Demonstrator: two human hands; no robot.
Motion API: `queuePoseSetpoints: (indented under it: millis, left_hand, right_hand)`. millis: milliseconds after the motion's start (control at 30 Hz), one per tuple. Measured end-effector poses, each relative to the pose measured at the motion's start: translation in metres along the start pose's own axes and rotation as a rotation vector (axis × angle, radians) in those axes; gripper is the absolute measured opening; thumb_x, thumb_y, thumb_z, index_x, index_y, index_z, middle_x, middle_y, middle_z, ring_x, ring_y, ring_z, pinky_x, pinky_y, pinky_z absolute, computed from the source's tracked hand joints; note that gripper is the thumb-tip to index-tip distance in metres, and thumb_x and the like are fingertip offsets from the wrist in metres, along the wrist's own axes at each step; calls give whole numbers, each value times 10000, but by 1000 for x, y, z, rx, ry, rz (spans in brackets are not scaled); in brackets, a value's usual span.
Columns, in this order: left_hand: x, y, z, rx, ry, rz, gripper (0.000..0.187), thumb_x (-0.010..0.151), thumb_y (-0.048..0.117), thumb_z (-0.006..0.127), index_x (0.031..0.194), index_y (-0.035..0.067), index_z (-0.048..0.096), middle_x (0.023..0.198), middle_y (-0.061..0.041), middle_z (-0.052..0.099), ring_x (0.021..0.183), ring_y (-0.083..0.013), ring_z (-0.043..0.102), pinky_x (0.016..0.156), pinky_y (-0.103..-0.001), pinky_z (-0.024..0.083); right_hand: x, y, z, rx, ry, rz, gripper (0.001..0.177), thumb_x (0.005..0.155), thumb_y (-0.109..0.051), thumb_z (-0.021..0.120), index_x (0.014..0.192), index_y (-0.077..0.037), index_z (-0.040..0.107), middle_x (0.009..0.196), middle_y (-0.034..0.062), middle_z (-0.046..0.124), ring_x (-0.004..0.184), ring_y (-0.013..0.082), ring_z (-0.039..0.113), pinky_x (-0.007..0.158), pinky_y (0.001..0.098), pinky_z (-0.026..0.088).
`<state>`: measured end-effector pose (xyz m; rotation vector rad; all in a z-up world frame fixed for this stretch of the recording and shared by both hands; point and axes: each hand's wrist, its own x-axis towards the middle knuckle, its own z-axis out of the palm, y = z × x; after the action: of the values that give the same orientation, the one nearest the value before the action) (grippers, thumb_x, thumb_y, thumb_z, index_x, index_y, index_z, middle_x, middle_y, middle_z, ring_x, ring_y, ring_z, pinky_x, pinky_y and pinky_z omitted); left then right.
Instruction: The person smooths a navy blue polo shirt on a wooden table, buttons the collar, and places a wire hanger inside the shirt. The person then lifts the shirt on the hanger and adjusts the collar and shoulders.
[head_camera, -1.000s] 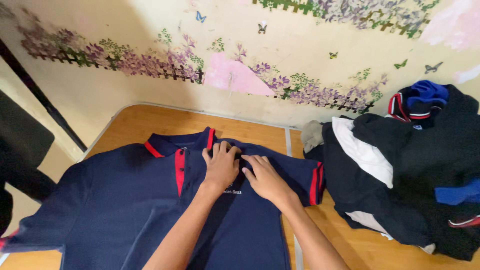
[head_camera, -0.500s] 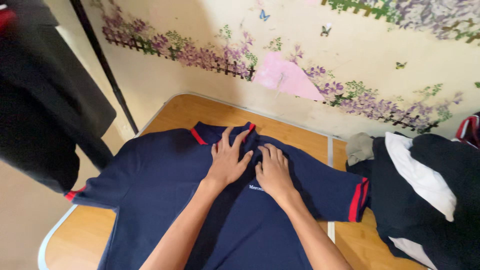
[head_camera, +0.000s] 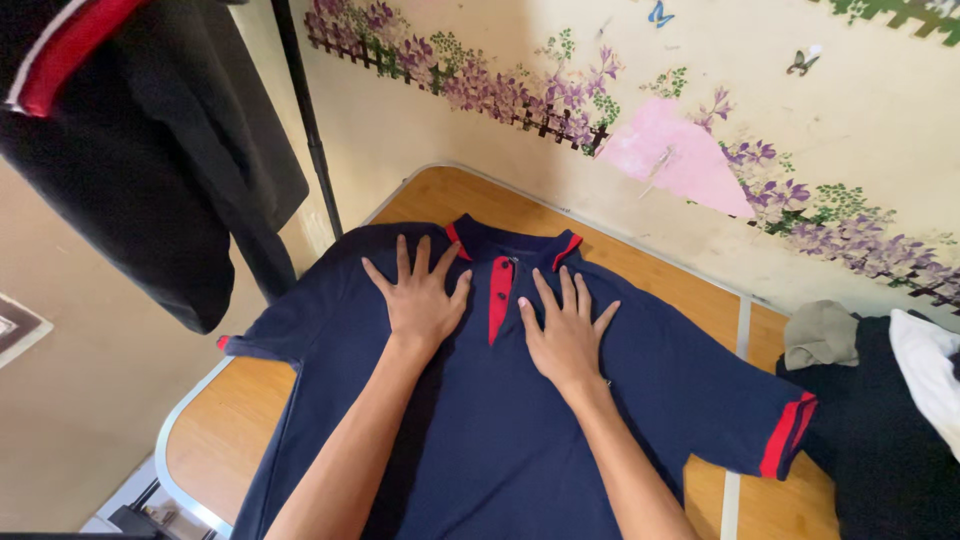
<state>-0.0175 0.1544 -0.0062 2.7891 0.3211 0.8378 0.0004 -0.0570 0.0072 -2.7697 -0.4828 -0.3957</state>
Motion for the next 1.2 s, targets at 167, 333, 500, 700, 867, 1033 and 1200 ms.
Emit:
queuePoseSetpoints:
  millis: [167, 333, 500, 700, 867, 1033, 1200]
  left_hand:
    - [8, -8, 4, -26, -11, 21, 561, 932, 568, 517, 1421, 304, 596, 1516, -121, 480, 1497, -389, 267, 1091, -810, -17]
    - [4, -9, 4, -7, -2, 19, 552, 949, 537, 513, 1422, 267, 605, 1531, -116, 482, 1504, -379, 286, 1122, -787, 9]
    - [-7, -5, -3, -3, 11, 10, 545, 962, 519, 509, 1427, 251, 606, 1536, -108, 486, 1507, -375, 296, 1140, -780, 20]
    - [-31, 6, -21, 32, -41, -2, 614, 933, 562, 481, 1466, 261, 540, 1582, -97, 411, 1520, -390, 220, 1117, -780, -15]
    - [-42, 4, -31, -9, -127, 95, 679, 942, 648, 429, 1520, 291, 445, 1623, -104, 329, 1525, -393, 145, 1114, -766, -39]
    - [-36, -29, -45, 73, -229, -21, 662, 945, 650, 401, 1533, 348, 409, 1642, -48, 297, 1548, -355, 125, 1096, -797, -47]
    - [-14, -46, -33, 58, -274, -18, 605, 970, 597, 381, 1524, 356, 405, 1642, -20, 281, 1537, -340, 119, 1079, -804, -74]
  right_hand:
    - [11, 18, 0, 24, -28, -39, 517, 1016, -459, 461, 1502, -287, 492, 1611, 72, 367, 1512, 279, 257, 1117, 781, -14]
    - [12, 20, -7, 166, -22, -37, 453, 1028, -399, 475, 1444, -253, 578, 1591, 58, 425, 1507, 265, 295, 1173, 716, 7]
    - [3, 17, -14, 188, -14, -41, 433, 1031, -370, 483, 1419, -224, 607, 1567, 48, 461, 1500, 263, 322, 1196, 685, 22]
    - [-20, 21, -24, 166, -28, -80, 442, 1031, -375, 476, 1431, -226, 588, 1568, 46, 454, 1496, 257, 317, 1185, 698, 13]
    - [-31, 43, -29, 136, -32, -74, 442, 1037, -384, 451, 1439, -251, 578, 1574, 30, 450, 1495, 249, 318, 1167, 725, 24]
    - [-28, 58, -34, 111, -47, -20, 439, 1038, -403, 450, 1440, -276, 570, 1569, 10, 451, 1498, 235, 321, 1167, 744, 39]
    - [-16, 48, -31, 26, -110, 90, 493, 1016, -464, 448, 1470, -288, 525, 1601, 10, 401, 1521, 246, 274, 1146, 781, 9]
